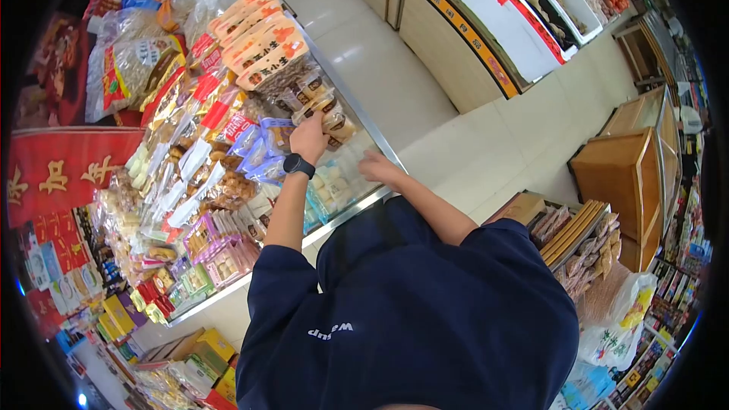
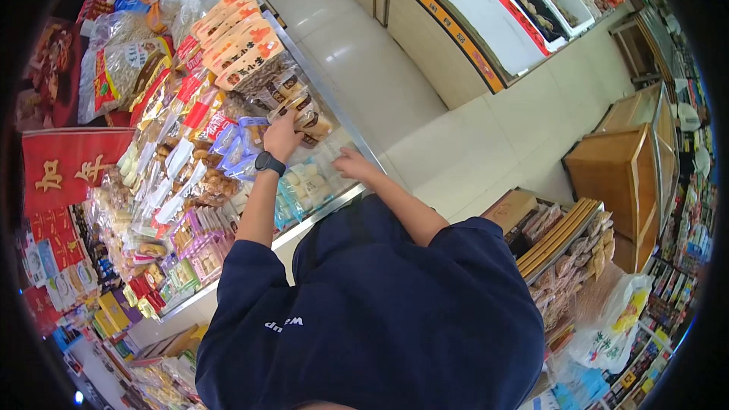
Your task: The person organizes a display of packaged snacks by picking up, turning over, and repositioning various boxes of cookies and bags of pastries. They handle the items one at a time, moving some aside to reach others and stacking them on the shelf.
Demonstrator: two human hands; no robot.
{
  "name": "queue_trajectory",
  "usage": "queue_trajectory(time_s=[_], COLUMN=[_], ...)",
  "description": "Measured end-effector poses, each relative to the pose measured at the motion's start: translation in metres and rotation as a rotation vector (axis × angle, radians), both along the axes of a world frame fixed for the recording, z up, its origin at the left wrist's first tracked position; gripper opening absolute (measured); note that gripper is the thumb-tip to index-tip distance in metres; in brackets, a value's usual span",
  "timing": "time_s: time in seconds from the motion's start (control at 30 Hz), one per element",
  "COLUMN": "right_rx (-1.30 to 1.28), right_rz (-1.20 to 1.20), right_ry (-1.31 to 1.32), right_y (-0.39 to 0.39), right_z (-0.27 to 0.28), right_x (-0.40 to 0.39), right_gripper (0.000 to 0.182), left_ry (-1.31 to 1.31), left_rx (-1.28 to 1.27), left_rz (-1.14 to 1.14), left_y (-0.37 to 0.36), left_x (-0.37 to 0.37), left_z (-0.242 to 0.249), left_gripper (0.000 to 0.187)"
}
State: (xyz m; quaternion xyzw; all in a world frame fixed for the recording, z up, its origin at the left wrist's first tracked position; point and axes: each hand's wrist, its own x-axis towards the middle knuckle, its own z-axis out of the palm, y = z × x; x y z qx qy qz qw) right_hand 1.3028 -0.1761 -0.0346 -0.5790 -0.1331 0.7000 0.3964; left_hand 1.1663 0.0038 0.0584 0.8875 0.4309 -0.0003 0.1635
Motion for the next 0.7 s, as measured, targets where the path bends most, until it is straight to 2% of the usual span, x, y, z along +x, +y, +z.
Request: queue_trajectory(time_s=[0.1,0.13,0.2,0.27,0.33,0.4,0.43,0.57,0.7], right_rx=[-0.061,-0.059,-0.054,0.062,0.113,0.088,0.054,-0.022,-0.132], right_rz=[-0.082,-0.136,-0.223,-0.161,-0.172,-0.25,-0.218,-0.259,-0.291], right_ry=[0.048,0.104,0.219,0.164,0.221,0.39,0.402,0.407,0.382], right_y=[0.018,0.024,0.036,0.046,0.058,0.066,0.071,0.09,0.102], right_z=[0.023,0.015,-0.006,-0.06,-0.056,-0.04,-0.041,-0.037,-0.028], right_x=[-0.006,-0.01,-0.021,-0.03,-0.033,-0.029,-0.026,-0.019,-0.014], right_gripper=[0.081,0.079,0.074,0.062,0.066,0.086,0.069,0.041,0.062], left_ry=[-0.086,-0.104,-0.178,-0.291,-0.357,-0.459,-0.492,-0.543,-0.558], left_rx=[0.042,0.055,0.109,0.196,0.2,0.216,0.191,0.18,0.109], left_rz=[-0.049,-0.064,-0.068,-0.049,-0.008,0.029,0.063,0.308,0.711], left_y=[-0.003,-0.005,-0.011,-0.018,-0.025,-0.036,-0.042,-0.078,-0.123], left_x=[0.002,0.003,0.004,0.006,0.0,-0.015,-0.027,-0.097,-0.185], left_z=[-0.012,-0.009,-0.005,-0.001,0.008,0.021,0.028,0.048,0.038], left_gripper=[0.047,0.047,0.049,0.052,0.05,0.049,0.044,0.036,0.033])
